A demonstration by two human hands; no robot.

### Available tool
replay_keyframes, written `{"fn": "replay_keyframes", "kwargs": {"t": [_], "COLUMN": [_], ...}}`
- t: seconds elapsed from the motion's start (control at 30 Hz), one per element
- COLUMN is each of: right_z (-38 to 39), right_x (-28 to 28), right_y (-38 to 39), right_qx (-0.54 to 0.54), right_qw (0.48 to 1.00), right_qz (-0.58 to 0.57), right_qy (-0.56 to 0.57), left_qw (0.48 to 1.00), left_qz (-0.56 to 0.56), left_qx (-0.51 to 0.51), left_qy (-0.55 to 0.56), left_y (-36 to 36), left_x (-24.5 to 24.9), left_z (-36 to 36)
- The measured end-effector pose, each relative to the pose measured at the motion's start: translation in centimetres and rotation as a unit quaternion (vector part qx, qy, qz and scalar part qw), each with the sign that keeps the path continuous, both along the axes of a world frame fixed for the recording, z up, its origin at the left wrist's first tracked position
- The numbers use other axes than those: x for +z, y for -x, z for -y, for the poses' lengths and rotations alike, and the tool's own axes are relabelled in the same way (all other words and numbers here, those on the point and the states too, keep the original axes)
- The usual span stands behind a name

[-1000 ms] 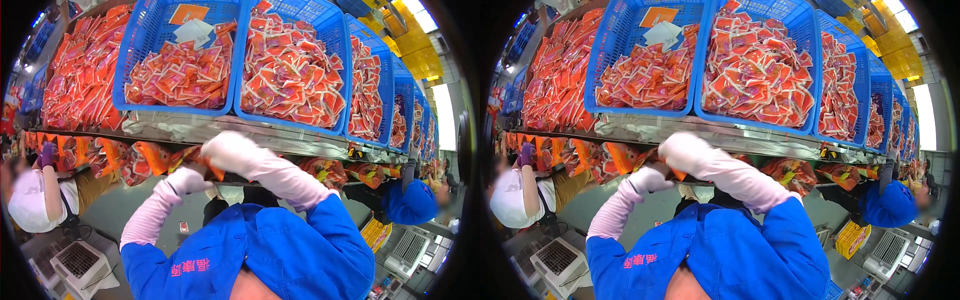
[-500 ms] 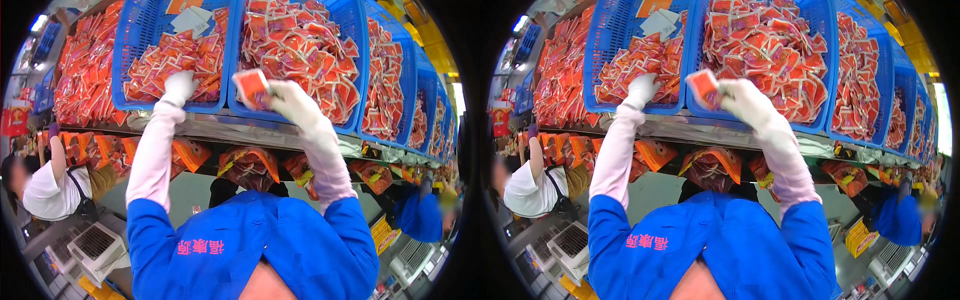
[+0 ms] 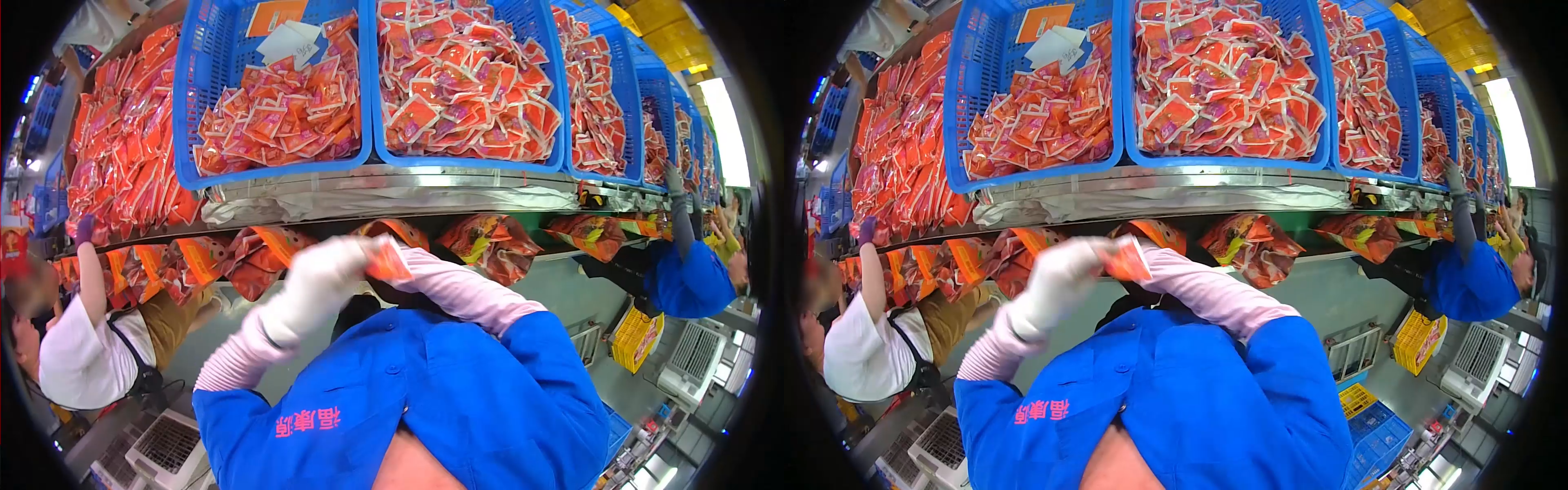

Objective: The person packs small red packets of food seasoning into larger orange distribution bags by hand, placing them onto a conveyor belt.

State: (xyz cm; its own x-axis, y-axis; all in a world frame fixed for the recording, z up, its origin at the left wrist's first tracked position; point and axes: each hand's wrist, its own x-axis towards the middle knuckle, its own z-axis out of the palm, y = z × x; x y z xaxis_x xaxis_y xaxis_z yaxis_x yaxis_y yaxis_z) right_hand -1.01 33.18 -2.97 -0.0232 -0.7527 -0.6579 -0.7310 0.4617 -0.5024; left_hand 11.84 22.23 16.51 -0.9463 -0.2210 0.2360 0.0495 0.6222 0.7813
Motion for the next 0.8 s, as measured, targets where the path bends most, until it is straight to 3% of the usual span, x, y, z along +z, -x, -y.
{"fn": "replay_keyframes", "kwargs": {"t": [0.07, 0.13, 0.17, 0.2, 0.27, 0.3, 0.33, 0.37, 0.4, 0.5, 0.53, 0.57, 0.6, 0.63, 0.7, 0.77, 0.8], "right_z": [-0.3, -1.6, -2.6, -2.5, -0.6, 1.1, 3.6, 5.2, 6.7, 11.3, 11.7, 11.5, 9.9, 8.7, 4.3, -1.0, -3.4], "right_x": [10.2, 12.6, 10.8, 12.1, 17.1, 18.8, 18.5, 16.3, 13.2, 4.4, 3.4, 2.9, 3.7, 8.0, 14.1, 21.4, 23.3], "right_y": [2.3, 3.6, 3.6, 4.0, 6.0, 7.7, 10.1, 13.5, 16.6, 22.6, 23.4, 24.1, 24.7, 24.6, 23.5, 20.8, 19.3], "right_qx": [0.069, 0.159, 0.149, 0.151, 0.159, 0.118, 0.039, -0.049, -0.129, -0.077, -0.045, -0.076, -0.14, -0.095, -0.153, -0.169, -0.121], "right_qw": [0.992, 0.985, 0.984, 0.984, 0.976, 0.976, 0.972, 0.958, 0.945, 0.963, 0.97, 0.97, 0.97, 0.972, 0.958, 0.915, 0.938], "right_qz": [0.071, -0.054, -0.091, -0.09, -0.051, -0.106, -0.165, -0.198, -0.223, -0.249, -0.238, -0.225, -0.159, -0.162, -0.041, 0.256, 0.213], "right_qy": [-0.08, -0.028, 0.044, 0.043, 0.136, 0.151, 0.165, 0.202, 0.201, 0.061, 0.029, 0.05, 0.121, 0.142, 0.241, 0.26, 0.244], "left_qw": [0.996, 0.978, 0.955, 0.909, 0.81, 0.847, 0.858, 0.853, 0.824, 0.697, 0.803, 0.791, 0.889, 0.948, 0.938, 0.877, 0.844], "left_qz": [0.023, 0.05, 0.172, 0.307, 0.538, 0.451, 0.356, 0.366, 0.43, 0.62, 0.511, 0.55, 0.404, 0.272, 0.126, 0.292, 0.374], "left_qx": [-0.04, -0.052, -0.099, -0.107, -0.153, -0.063, 0.029, 0.038, -0.016, -0.161, -0.172, -0.174, -0.125, -0.033, 0.181, 0.225, 0.224], "left_qy": [0.079, 0.196, 0.221, 0.26, 0.176, 0.274, 0.369, 0.371, 0.369, 0.322, 0.255, 0.205, 0.175, 0.163, 0.267, 0.308, 0.312], "left_y": [-1.9, -1.5, -1.0, -0.2, 2.5, 2.3, 1.9, 2.0, 2.6, 4.4, 2.4, 4.1, 4.4, 5.3, 9.3, 12.1, 13.6], "left_x": [-2.1, -3.1, -4.1, -5.9, -14.1, -17.2, -18.8, -18.0, -16.1, -10.4, -9.3, -4.0, -1.1, 0.0, -2.9, -10.3, -11.9], "left_z": [-2.9, -4.0, -4.2, -4.8, -4.5, -4.2, -3.6, -3.2, -3.0, -2.6, -1.3, -0.2, 1.7, 3.6, 8.3, 15.7, 17.6]}}
